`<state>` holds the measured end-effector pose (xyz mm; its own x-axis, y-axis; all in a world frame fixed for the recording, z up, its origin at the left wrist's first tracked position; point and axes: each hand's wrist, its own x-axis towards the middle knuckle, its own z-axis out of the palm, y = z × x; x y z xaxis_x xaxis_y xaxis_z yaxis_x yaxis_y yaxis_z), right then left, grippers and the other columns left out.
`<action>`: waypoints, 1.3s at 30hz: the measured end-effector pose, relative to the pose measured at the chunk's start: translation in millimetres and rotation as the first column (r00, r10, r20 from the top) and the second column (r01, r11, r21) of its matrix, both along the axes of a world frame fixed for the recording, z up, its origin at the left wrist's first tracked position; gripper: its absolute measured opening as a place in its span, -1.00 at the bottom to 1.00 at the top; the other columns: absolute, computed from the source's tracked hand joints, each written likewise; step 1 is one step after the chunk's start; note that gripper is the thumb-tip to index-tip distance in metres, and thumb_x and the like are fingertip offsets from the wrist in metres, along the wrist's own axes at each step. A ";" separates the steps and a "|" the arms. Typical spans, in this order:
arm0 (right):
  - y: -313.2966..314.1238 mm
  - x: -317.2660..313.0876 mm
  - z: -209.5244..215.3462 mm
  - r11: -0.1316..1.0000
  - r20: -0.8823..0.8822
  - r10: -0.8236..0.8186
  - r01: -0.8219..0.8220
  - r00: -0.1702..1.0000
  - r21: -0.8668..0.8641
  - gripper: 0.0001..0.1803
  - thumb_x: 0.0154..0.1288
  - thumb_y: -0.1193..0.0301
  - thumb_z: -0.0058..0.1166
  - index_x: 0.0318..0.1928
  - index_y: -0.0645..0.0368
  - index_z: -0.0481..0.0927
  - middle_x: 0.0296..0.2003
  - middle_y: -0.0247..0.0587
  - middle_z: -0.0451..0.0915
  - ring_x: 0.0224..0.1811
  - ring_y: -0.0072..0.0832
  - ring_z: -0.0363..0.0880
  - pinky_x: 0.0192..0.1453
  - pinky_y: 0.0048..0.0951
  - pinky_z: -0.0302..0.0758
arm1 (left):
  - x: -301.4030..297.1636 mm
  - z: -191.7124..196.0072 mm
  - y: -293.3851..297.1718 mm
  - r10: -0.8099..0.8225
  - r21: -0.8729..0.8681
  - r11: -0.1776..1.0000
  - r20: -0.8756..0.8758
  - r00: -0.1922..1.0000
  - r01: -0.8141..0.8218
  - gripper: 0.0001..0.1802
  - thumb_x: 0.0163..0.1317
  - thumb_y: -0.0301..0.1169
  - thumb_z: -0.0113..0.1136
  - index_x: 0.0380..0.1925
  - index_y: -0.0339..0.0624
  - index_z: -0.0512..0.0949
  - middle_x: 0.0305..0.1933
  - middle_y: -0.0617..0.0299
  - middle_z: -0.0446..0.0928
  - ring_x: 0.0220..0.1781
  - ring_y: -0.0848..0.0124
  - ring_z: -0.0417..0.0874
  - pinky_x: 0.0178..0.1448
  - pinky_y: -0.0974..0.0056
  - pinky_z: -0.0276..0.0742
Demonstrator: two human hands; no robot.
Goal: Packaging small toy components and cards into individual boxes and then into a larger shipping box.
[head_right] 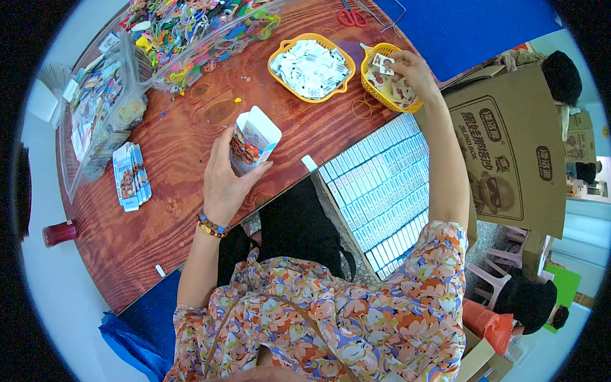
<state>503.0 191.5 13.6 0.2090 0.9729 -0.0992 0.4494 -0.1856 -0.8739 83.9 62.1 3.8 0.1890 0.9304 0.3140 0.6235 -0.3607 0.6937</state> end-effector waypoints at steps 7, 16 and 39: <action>-3.0 1.1 7.0 0.999 0.158 0.010 -0.005 0.987 -0.033 -0.83 0.33 0.37 0.20 -0.18 0.20 0.64 -0.47 -0.42 0.63 -0.58 -0.69 0.56 -0.54 -0.58 0.37 | -2.1 -1.5 -1.8 -0.001 -0.054 0.999 0.016 1.000 0.002 -0.13 -0.04 -0.20 0.54 0.23 -0.31 0.32 0.04 -0.05 0.48 0.05 0.02 0.60 0.04 0.05 0.58; -10.9 7.8 9.8 0.988 0.373 0.078 -0.022 0.925 -0.152 -0.73 0.17 0.51 0.22 -0.09 0.32 0.67 -0.47 -0.28 0.68 -0.57 -0.63 0.56 -0.52 -0.53 0.40 | -11.2 -2.3 -4.1 0.004 -0.033 0.999 0.034 0.999 -0.003 -0.11 -0.04 -0.21 0.54 0.25 -0.30 0.30 0.05 -0.05 0.49 0.08 0.02 0.59 0.06 0.06 0.58; -15.2 -8.2 15.7 0.992 0.342 0.023 0.021 0.940 -0.124 -0.84 0.22 0.33 0.18 -0.35 0.17 0.62 -0.45 -0.43 0.56 -0.41 -0.65 0.60 -0.44 -0.60 0.40 | -20.2 -8.1 -8.1 0.020 -0.011 1.000 0.072 0.997 -0.020 -0.09 -0.05 -0.21 0.54 0.27 -0.27 0.29 0.08 -0.05 0.49 0.10 0.01 0.58 0.07 0.06 0.58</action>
